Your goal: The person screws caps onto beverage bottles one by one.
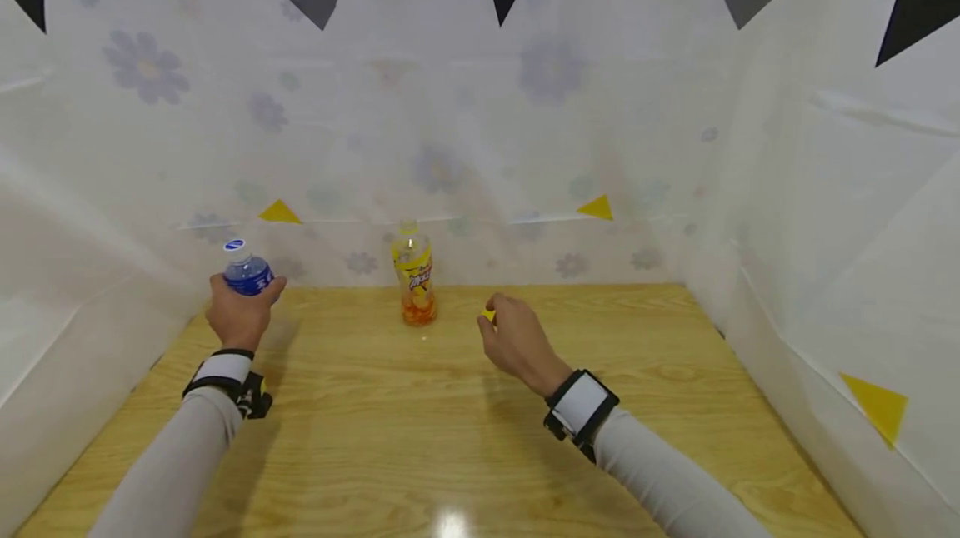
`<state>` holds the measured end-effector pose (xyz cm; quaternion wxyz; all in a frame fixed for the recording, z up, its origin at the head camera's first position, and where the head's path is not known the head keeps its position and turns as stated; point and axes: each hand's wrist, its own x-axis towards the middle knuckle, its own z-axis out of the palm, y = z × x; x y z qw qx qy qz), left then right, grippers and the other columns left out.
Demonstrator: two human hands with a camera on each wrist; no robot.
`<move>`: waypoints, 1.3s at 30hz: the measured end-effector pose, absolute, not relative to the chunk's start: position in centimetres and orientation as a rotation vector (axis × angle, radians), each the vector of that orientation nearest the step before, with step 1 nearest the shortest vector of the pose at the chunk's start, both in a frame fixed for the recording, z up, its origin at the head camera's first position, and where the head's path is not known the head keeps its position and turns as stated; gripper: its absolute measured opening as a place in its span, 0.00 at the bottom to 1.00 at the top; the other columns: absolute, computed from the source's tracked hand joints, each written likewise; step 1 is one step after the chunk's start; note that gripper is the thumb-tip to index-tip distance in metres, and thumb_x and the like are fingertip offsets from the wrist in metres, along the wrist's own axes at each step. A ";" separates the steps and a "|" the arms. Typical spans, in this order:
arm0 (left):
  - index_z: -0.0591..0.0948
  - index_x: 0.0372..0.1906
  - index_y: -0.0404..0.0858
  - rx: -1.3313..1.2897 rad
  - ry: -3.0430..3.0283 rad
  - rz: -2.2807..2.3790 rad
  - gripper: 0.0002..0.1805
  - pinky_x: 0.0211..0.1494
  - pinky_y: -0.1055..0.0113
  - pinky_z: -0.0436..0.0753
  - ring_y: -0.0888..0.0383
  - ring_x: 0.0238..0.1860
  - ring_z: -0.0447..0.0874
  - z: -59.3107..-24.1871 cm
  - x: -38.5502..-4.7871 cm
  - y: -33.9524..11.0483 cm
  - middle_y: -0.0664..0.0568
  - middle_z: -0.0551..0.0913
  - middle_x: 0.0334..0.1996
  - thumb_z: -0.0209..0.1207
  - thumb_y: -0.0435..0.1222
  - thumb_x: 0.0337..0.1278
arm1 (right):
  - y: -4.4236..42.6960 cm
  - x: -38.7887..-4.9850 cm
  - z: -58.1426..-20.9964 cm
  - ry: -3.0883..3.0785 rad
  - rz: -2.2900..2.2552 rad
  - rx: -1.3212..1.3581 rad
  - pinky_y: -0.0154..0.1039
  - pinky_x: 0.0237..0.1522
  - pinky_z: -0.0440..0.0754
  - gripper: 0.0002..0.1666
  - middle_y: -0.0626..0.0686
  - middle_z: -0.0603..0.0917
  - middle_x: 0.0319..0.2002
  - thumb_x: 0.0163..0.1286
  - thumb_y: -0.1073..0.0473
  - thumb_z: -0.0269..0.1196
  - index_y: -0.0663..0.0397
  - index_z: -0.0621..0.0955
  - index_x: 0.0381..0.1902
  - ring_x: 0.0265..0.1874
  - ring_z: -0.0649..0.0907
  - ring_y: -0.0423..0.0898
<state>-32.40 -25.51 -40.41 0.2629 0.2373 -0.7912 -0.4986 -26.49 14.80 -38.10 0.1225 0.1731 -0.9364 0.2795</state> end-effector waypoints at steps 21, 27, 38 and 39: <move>0.50 0.81 0.42 0.306 -2.176 -0.962 0.57 0.76 0.32 0.31 0.30 0.76 0.56 -33.2 -33.6 -26.9 0.31 0.62 0.75 0.67 0.59 0.56 | 14.9 -26.6 -38.4 -2.743 0.832 0.490 0.43 0.34 0.79 0.16 0.54 0.84 0.36 0.77 0.56 0.57 0.61 0.81 0.53 0.31 0.81 0.46; 0.54 0.81 0.43 0.062 -2.147 -0.946 0.49 0.79 0.37 0.32 0.37 0.78 0.55 -29.4 -34.5 -22.5 0.36 0.60 0.77 0.64 0.55 0.63 | 14.8 -26.5 -38.4 -2.748 0.826 0.495 0.42 0.33 0.79 0.15 0.54 0.84 0.35 0.77 0.57 0.58 0.62 0.81 0.53 0.30 0.81 0.45; 0.50 0.82 0.47 -0.194 -2.258 -1.127 0.53 0.78 0.34 0.43 0.39 0.79 0.56 -29.4 -35.6 -10.6 0.44 0.56 0.80 0.65 0.58 0.61 | 14.6 -26.5 -38.4 -2.732 0.855 0.510 0.41 0.31 0.78 0.15 0.53 0.83 0.34 0.77 0.58 0.58 0.63 0.81 0.53 0.27 0.79 0.44; 0.50 0.83 0.47 -0.189 -2.277 -1.138 0.54 0.78 0.34 0.45 0.38 0.78 0.57 -30.0 -35.6 -9.9 0.43 0.56 0.80 0.65 0.59 0.60 | 14.5 -26.5 -38.5 -2.732 0.859 0.505 0.41 0.32 0.78 0.15 0.53 0.83 0.34 0.77 0.58 0.58 0.63 0.81 0.53 0.28 0.79 0.44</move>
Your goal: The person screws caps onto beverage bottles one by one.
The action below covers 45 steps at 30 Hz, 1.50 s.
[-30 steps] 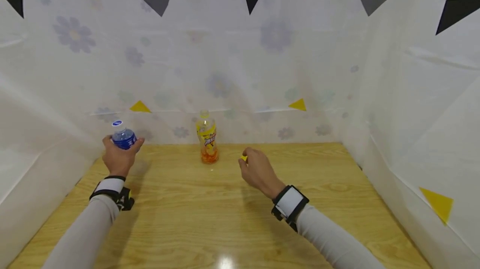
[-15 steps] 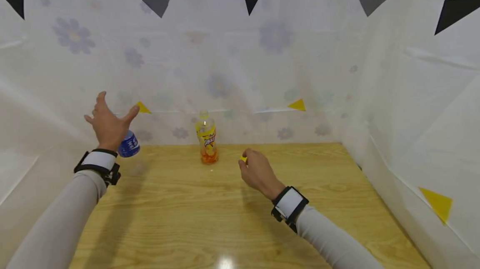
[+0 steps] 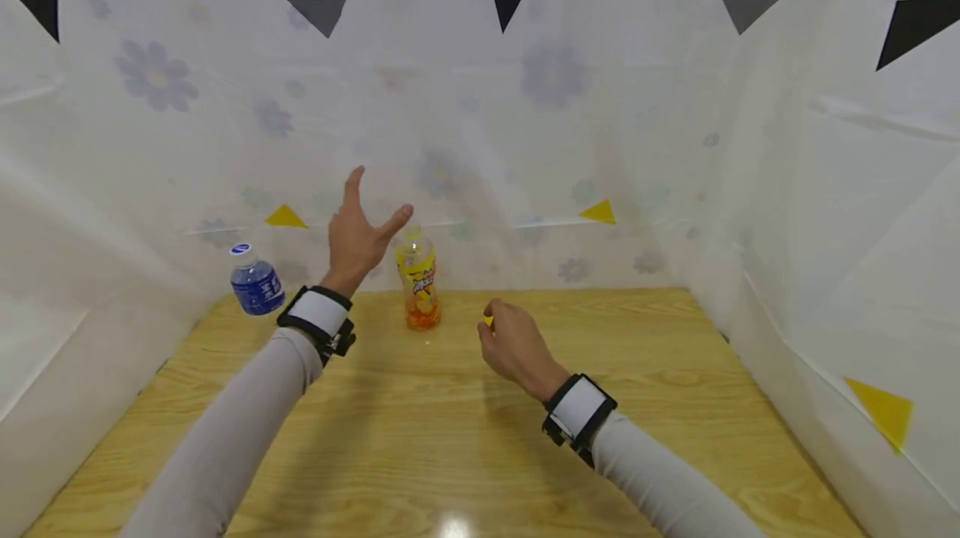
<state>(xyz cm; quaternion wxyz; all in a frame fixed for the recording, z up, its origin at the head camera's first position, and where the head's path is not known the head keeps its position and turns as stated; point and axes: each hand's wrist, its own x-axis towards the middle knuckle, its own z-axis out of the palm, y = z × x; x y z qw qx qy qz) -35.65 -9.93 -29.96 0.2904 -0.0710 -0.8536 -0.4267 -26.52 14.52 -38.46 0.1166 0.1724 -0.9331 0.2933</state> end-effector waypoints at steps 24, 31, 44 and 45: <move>0.47 0.83 0.46 0.005 -2.465 -1.217 0.60 0.75 0.36 0.53 0.30 0.67 0.68 -37.4 -35.9 -6.1 0.30 0.71 0.66 0.72 0.54 0.54 | 14.7 -26.2 -39.1 -2.736 0.834 0.535 0.39 0.29 0.78 0.15 0.52 0.83 0.33 0.77 0.59 0.58 0.64 0.81 0.52 0.23 0.77 0.40; 0.58 0.79 0.41 0.008 -2.476 -1.190 0.51 0.68 0.38 0.66 0.29 0.60 0.75 -37.8 -36.3 -6.0 0.30 0.77 0.58 0.71 0.51 0.57 | 15.1 -26.2 -39.0 -2.733 0.813 0.542 0.39 0.30 0.78 0.13 0.53 0.84 0.34 0.77 0.59 0.57 0.62 0.81 0.51 0.24 0.78 0.40; 0.59 0.78 0.43 -0.001 -2.490 -1.218 0.47 0.58 0.42 0.78 0.33 0.56 0.79 -38.0 -36.3 -5.8 0.33 0.77 0.60 0.69 0.52 0.60 | 15.4 -26.3 -39.0 -2.754 0.833 0.529 0.37 0.27 0.76 0.14 0.52 0.83 0.34 0.77 0.59 0.57 0.63 0.81 0.52 0.23 0.77 0.39; 0.59 0.79 0.43 -0.014 -2.485 -1.220 0.48 0.59 0.42 0.78 0.34 0.56 0.79 -38.0 -36.3 -5.8 0.33 0.77 0.61 0.69 0.52 0.60 | 15.4 -26.3 -39.0 -2.758 0.837 0.525 0.37 0.27 0.76 0.14 0.52 0.83 0.34 0.77 0.59 0.57 0.63 0.80 0.52 0.23 0.77 0.39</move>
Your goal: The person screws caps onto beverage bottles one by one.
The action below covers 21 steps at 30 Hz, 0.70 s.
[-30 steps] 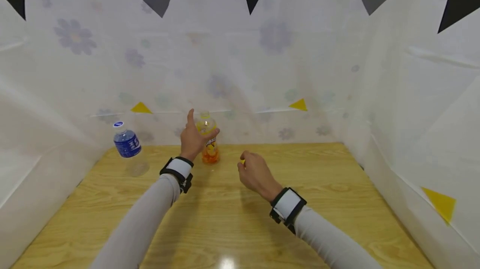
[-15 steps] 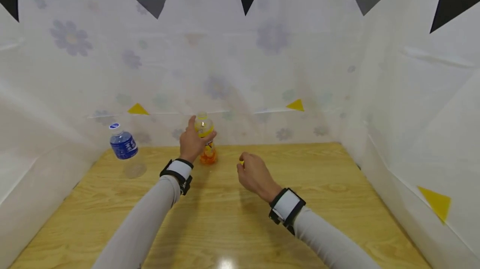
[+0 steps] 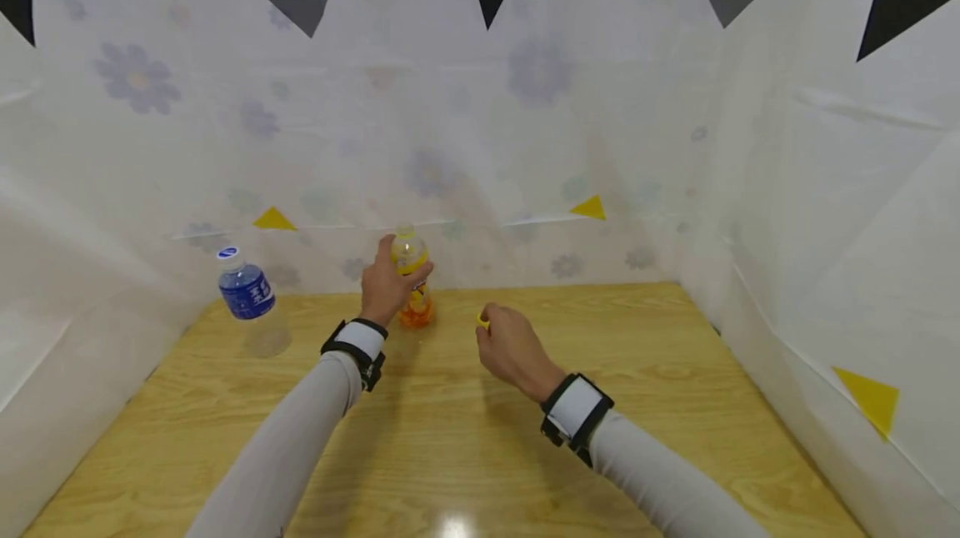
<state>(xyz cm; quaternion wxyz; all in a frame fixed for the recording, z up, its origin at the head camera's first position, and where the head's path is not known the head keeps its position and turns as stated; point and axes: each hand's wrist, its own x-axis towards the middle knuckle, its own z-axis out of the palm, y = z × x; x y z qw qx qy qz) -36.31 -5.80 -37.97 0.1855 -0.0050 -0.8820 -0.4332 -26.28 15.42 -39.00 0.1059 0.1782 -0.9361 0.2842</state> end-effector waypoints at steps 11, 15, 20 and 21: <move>0.63 0.76 0.44 -0.242 -2.453 -1.237 0.44 0.46 0.52 0.85 0.44 0.45 0.84 -36.5 -34.7 -5.0 0.40 0.81 0.53 0.69 0.51 0.60 | 15.4 -26.2 -39.0 -2.777 0.841 0.492 0.38 0.29 0.78 0.14 0.52 0.84 0.34 0.77 0.59 0.57 0.62 0.81 0.51 0.25 0.79 0.41; 0.66 0.73 0.44 -0.322 -2.448 -1.206 0.42 0.37 0.57 0.86 0.46 0.37 0.87 -35.5 -33.2 -4.7 0.39 0.85 0.43 0.71 0.49 0.57 | 15.4 -26.2 -39.1 -2.789 0.833 0.495 0.37 0.28 0.78 0.14 0.52 0.84 0.33 0.77 0.58 0.57 0.63 0.81 0.51 0.25 0.79 0.40; 0.71 0.69 0.44 -0.390 -2.446 -1.202 0.40 0.33 0.60 0.85 0.49 0.34 0.87 -35.1 -31.0 -4.5 0.42 0.87 0.39 0.74 0.48 0.53 | 15.4 -26.2 -39.0 -2.783 0.835 0.502 0.38 0.27 0.78 0.13 0.52 0.84 0.33 0.76 0.59 0.57 0.64 0.81 0.50 0.25 0.79 0.41; 0.71 0.69 0.44 -0.397 -2.448 -1.201 0.40 0.33 0.60 0.85 0.50 0.34 0.87 -35.2 -30.6 -4.4 0.43 0.87 0.39 0.74 0.49 0.53 | 15.4 -26.2 -39.0 -2.784 0.838 0.505 0.38 0.27 0.78 0.13 0.52 0.84 0.33 0.76 0.60 0.57 0.64 0.81 0.50 0.24 0.79 0.41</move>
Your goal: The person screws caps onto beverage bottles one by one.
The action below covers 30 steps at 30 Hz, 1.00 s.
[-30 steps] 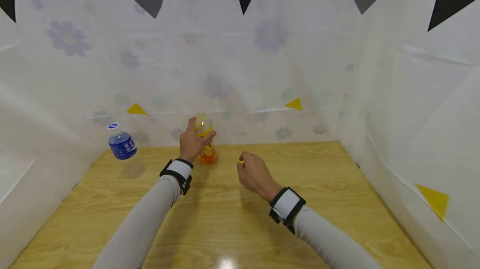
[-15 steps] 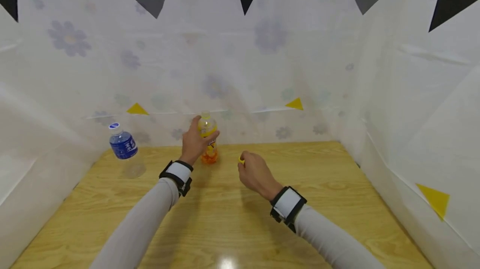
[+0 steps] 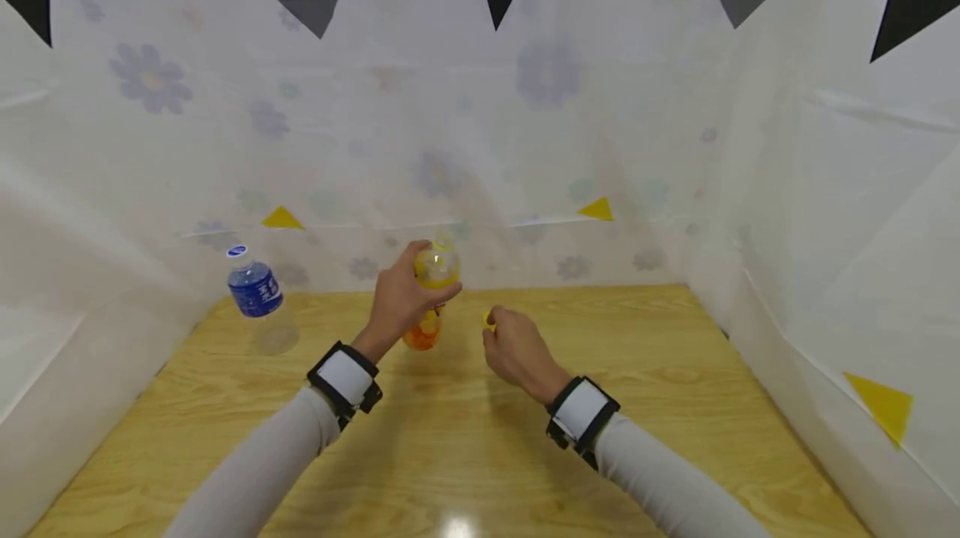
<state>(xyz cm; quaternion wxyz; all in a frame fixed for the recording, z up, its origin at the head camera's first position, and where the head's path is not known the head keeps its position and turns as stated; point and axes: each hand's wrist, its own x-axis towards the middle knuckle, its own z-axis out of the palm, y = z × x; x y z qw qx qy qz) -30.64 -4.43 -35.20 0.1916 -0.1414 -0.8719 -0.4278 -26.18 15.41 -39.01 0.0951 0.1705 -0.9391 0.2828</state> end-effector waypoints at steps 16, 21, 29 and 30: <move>0.73 0.69 0.45 -0.385 -2.506 -1.223 0.42 0.37 0.58 0.84 0.49 0.40 0.87 -38.0 -28.1 -3.9 0.44 0.87 0.45 0.77 0.47 0.47 | 15.8 -26.1 -39.6 -2.816 0.878 0.494 0.37 0.23 0.75 0.14 0.47 0.80 0.26 0.77 0.60 0.54 0.64 0.80 0.51 0.18 0.76 0.39; 0.73 0.69 0.45 -0.407 -2.492 -1.215 0.42 0.37 0.57 0.85 0.48 0.41 0.87 -38.3 -28.1 -3.9 0.43 0.87 0.45 0.77 0.47 0.48 | 15.9 -26.2 -39.6 -2.818 0.868 0.491 0.37 0.23 0.75 0.15 0.47 0.80 0.26 0.78 0.59 0.54 0.64 0.80 0.51 0.18 0.76 0.39; 0.73 0.69 0.46 -0.405 -2.490 -1.205 0.43 0.40 0.56 0.85 0.47 0.43 0.88 -38.5 -28.2 -3.8 0.44 0.87 0.46 0.77 0.47 0.47 | 15.6 -27.5 -39.1 -2.745 0.859 0.493 0.37 0.23 0.74 0.16 0.49 0.81 0.27 0.81 0.55 0.53 0.62 0.80 0.50 0.19 0.76 0.40; 0.73 0.70 0.46 -0.407 -2.490 -1.202 0.43 0.40 0.55 0.85 0.47 0.43 0.88 -38.5 -28.2 -3.8 0.43 0.87 0.46 0.77 0.47 0.47 | 15.5 -27.8 -38.9 -2.732 0.858 0.481 0.38 0.24 0.75 0.16 0.50 0.82 0.28 0.81 0.55 0.53 0.62 0.80 0.50 0.20 0.77 0.41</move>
